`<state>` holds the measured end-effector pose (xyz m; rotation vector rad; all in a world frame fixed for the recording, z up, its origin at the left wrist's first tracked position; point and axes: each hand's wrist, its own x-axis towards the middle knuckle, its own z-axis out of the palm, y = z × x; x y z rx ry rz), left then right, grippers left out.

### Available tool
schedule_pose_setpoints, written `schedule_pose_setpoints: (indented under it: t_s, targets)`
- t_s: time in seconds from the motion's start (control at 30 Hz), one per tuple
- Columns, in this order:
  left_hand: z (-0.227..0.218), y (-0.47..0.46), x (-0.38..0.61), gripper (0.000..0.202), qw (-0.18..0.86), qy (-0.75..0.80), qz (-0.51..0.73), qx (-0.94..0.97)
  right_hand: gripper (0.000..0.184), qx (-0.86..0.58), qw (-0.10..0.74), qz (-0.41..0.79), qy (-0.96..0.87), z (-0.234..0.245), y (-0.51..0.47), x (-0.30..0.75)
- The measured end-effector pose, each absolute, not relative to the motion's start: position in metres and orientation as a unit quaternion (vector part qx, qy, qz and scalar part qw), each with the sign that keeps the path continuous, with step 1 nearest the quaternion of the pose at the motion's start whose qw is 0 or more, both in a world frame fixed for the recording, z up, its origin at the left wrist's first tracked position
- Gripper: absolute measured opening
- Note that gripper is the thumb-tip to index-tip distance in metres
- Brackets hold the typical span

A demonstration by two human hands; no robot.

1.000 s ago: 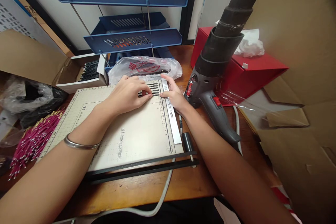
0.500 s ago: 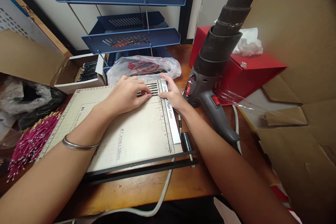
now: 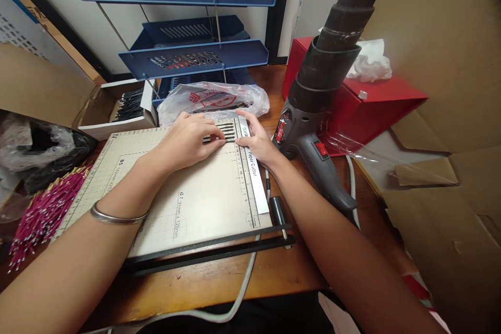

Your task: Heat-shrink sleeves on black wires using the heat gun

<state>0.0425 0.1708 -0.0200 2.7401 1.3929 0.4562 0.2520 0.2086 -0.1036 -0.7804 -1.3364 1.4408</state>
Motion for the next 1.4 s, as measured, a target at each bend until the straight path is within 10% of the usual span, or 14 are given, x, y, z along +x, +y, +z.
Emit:
schedule_pose_setpoints:
  t_s: [1.4]
  targets:
    - [-0.023,0.180,0.038,0.026,0.074,0.469,0.188,0.860,0.072,-0.350,0.506,0.606,-0.504,-0.104,0.210,0.246]
